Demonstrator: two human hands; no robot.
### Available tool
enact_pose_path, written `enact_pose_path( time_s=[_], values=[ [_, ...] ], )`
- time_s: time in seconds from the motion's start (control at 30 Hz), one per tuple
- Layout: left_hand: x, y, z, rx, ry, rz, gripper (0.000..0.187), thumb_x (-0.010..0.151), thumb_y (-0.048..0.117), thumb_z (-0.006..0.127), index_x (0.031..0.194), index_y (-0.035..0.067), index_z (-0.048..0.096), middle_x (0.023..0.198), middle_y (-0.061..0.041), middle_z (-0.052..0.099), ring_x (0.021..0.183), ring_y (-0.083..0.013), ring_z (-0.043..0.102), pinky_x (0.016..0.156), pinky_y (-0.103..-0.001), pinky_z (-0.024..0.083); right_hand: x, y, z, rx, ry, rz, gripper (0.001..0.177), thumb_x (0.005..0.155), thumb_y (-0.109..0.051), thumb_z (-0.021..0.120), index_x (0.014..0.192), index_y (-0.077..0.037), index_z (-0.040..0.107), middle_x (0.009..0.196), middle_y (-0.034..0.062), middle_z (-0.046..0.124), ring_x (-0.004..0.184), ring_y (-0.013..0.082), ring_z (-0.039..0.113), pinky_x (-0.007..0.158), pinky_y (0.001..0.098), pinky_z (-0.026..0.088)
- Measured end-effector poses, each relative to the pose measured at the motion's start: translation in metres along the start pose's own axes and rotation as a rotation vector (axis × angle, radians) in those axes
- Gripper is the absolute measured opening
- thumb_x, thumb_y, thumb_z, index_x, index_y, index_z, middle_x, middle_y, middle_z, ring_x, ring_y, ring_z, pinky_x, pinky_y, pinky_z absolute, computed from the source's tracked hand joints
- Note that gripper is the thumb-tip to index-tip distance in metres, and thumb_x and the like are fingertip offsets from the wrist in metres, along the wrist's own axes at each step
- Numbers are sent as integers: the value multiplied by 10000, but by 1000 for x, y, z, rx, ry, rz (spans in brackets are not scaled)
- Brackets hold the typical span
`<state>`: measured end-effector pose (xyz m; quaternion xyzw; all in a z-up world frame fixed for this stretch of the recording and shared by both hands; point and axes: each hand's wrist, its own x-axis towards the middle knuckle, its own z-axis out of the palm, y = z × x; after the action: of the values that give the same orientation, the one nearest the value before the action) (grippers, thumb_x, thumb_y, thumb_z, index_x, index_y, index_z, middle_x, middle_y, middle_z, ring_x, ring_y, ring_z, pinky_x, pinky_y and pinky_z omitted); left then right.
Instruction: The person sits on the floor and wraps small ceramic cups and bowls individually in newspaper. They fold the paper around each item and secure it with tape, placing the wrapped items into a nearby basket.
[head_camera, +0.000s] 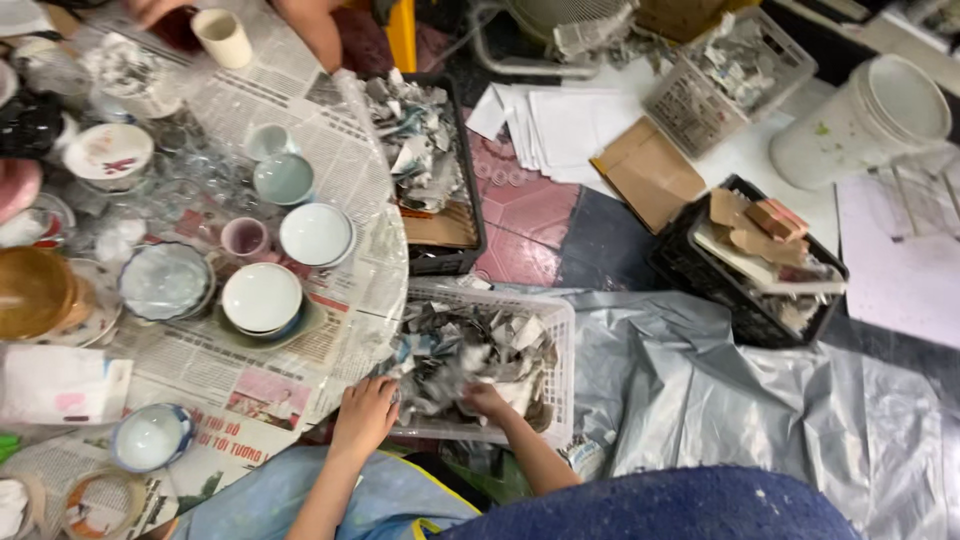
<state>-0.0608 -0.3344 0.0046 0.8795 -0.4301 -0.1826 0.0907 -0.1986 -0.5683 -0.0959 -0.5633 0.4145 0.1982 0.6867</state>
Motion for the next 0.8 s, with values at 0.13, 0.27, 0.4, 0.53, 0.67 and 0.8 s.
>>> enact_pose_path(
  time_s=[0.13, 0.27, 0.4, 0.53, 0.67, 0.8],
  values=[
    [-1, -2, -19, -354, 267, 36, 728, 816, 407, 779, 1384, 42, 510, 1371, -192, 562, 1275, -374, 537, 993, -503, 431, 2, -49, 28, 854, -349, 4, 406, 860, -230, 669, 1244, -99, 649, 1145, 98, 735, 1015, 231, 716, 907, 408, 577],
    [-4, 12, -36, -895, 371, -77, 853, 720, 281, 840, 1420, 9, 436, 1273, -208, 634, 1186, -340, 636, 943, -439, 505, -27, -119, 75, 883, -591, -48, 380, 812, -151, 608, 1176, -51, 649, 1080, 97, 737, 982, 233, 710, 936, 397, 551],
    [-31, -15, -37, -1192, 559, -125, 678, 809, 74, 803, 1424, 18, 521, 1227, -155, 723, 1110, -243, 694, 932, -352, 546, -72, -177, 118, 530, -587, -168, 483, 786, -96, 675, 1258, -174, 617, 1123, 25, 721, 1003, 166, 693, 908, 349, 530],
    [-74, -75, -34, -1063, 777, -317, 570, 831, -7, 730, 1385, 17, 600, 1249, -129, 729, 1144, -201, 690, 998, -339, 535, -89, -202, 160, -18, -555, -663, 462, 854, -54, 733, 1276, -101, 549, 1215, -25, 625, 1048, 95, 604, 812, 304, 532],
    [-130, -111, -47, -1072, 1000, -358, 613, 796, -65, 711, 1386, -18, 548, 1337, -144, 649, 1253, -206, 610, 1073, -336, 460, -75, -200, 207, -46, -513, -778, 228, 1020, -81, 656, 1246, -70, 621, 1145, 23, 669, 975, 103, 613, 835, 261, 537],
    [-186, -112, -68, -1196, 1046, -398, 689, 769, 11, 834, 1383, -19, 521, 1335, -122, 626, 1215, -200, 606, 1043, -332, 481, -63, -194, 263, 29, -519, -916, 138, 1055, -83, 644, 1187, -57, 613, 1108, -1, 636, 1007, 66, 593, 867, 237, 497]
  ],
)
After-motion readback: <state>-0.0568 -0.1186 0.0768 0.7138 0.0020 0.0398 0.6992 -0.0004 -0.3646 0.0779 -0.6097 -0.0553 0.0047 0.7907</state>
